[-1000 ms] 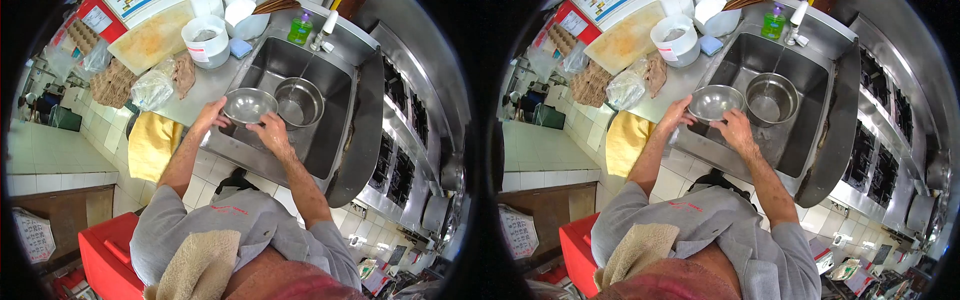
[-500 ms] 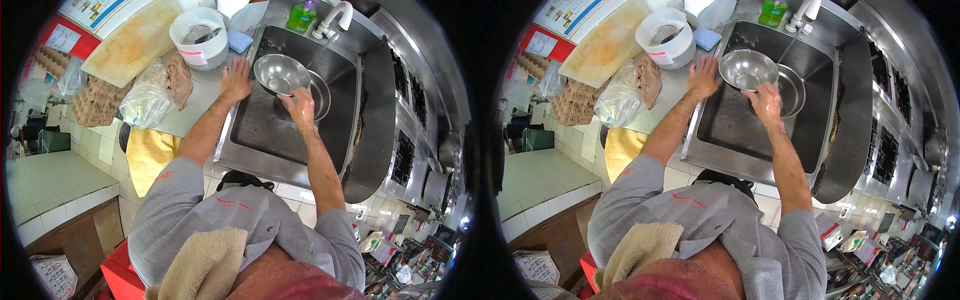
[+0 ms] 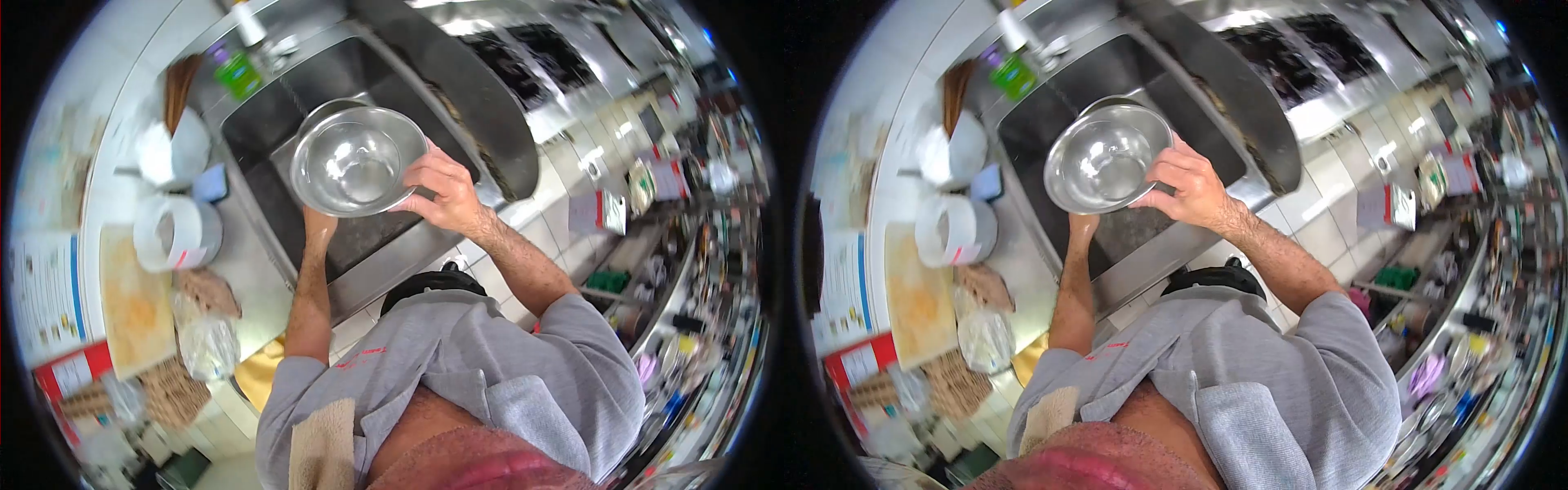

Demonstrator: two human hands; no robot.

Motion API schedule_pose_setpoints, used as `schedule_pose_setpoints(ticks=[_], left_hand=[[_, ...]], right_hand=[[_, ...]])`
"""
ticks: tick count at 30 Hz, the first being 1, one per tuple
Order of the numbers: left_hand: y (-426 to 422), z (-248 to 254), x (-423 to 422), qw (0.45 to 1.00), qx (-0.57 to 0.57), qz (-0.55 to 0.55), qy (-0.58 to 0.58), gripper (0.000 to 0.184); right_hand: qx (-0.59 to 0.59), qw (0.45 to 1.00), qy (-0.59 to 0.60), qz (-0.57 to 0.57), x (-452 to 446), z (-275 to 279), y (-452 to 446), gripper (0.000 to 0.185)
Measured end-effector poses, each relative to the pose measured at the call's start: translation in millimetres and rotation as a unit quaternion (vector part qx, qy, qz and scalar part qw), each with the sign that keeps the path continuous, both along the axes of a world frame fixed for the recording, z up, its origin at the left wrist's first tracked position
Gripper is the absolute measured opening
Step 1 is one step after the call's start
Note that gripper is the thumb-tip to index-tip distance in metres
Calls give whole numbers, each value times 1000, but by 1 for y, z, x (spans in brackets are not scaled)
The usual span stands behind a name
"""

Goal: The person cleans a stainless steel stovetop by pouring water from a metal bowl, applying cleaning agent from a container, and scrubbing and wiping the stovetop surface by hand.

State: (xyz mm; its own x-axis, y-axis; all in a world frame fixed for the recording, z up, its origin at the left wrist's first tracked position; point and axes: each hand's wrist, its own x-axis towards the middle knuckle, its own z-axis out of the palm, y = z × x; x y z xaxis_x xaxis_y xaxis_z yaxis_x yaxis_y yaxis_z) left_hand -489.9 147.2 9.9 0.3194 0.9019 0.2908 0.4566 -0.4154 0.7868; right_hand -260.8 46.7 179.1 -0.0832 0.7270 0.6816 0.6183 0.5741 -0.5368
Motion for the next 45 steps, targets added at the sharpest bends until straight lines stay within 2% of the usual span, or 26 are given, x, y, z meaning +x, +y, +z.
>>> schedule_pose_setpoints(ticks=[2, 6, 10, 11, 13, 14, 16, 17, 21, 23, 24, 26, 27, 28, 30, 31, 32, 34, 35, 36, 38, 39, 40, 42, 44, 45], left_hand=[[-8, 19, 41, 996, 13, -48, -70, 34], [-39, 75, 109, 989, 18, -141, -49, 32], [-101, 151, 182, 954, -48, -284, -86, 21], [-119, 155, 199, 953, -47, -288, -85, 21], [-153, 156, 234, 918, -88, -377, -89, 20], [-167, 151, 256, 918, -89, -376, -88, 20], [-188, 130, 302, 921, -15, -383, -70, 21], [-189, 109, 325, 927, 13, -375, -24, 22], [-178, 45, 424, 944, 29, -328, 13, 25], [-170, 20, 461, 963, 43, -266, 18, 38], [-169, 17, 477, 964, 43, -262, 18, 38], [-167, 11, 510, 956, 90, -271, 73, 57], [-159, 2, 529, 936, 101, -314, 124, 72], [-153, 0, 546, 937, 104, -311, 123, 72], [-142, -7, 586, 913, 191, -288, 216, 73], [-124, -28, 614, 906, 231, -256, 244, 71], [-106, -27, 633, 907, 232, -255, 242, 71], [-77, -27, 667, 931, 200, -182, 243, 73], [-58, -32, 684, 935, 186, -148, 261, 83], [-43, -31, 696, 937, 183, -147, 259, 83], [-13, -20, 713, 888, 126, -120, 426, 91], [0, -20, 718, 879, 113, -107, 451, 97], [18, -14, 724, 877, 96, -115, 456, 97], [43, -32, 722, 908, 170, -101, 370, 97], [30, -19, 726, 883, 213, -72, 413, 82], [31, -59, 729, 828, 317, -29, 462, 59]], right_hand=[[39, 999, -7, 0, 27, 28, -16, 31], [72, 994, -45, -66, 93, 65, -62, 34], [68, 987, -67, -133, 164, 87, -120, 35], [50, 985, -79, -144, 182, 89, -135, 35], [31, 979, -119, -160, 219, 85, -161, 35], [30, 980, -118, -158, 237, 79, -173, 35], [-3, 980, -113, -163, 273, 63, -197, 35], [-43, 977, -109, -178, 289, 51, -211, 35], [-89, 969, -106, -207, 359, 7, -250, 36], [-88, 964, -125, -220, 384, -7, -263, 35], [-85, 957, -146, -235, 396, -12, -267, 35], [-109, 954, -145, -238, 419, -17, -273, 35], [-133, 949, -143, -248, 430, -19, -272, 35], [-130, 950, -145, -246, 441, -20, -269, 35], [-128, 943, -184, -247, 464, -22, -261, 35], [-127, 942, -186, -247, 474, -23, -253, 35], [-133, 944, -177, -245, 483, -25, -243, 35], [-143, 945, -173, -239, 502, -30, -221, 35], [-136, 947, -180, -230, 512, -34, -208, 35], [-130, 948, -188, -222, 521, -37, -194, 35], [-125, 951, -183, -218, 536, -42, -165, 35], [-118, 953, -180, -212, 541, -46, -152, 34], [-111, 956, -178, -206, 548, -50, -139, 34], [-127, 959, -152, -201, 559, -55, -117, 33], [-132, 959, -142, -205, 573, -53, -100, 34], [-135, 960, -137, -202, 579, -54, -97, 34]])
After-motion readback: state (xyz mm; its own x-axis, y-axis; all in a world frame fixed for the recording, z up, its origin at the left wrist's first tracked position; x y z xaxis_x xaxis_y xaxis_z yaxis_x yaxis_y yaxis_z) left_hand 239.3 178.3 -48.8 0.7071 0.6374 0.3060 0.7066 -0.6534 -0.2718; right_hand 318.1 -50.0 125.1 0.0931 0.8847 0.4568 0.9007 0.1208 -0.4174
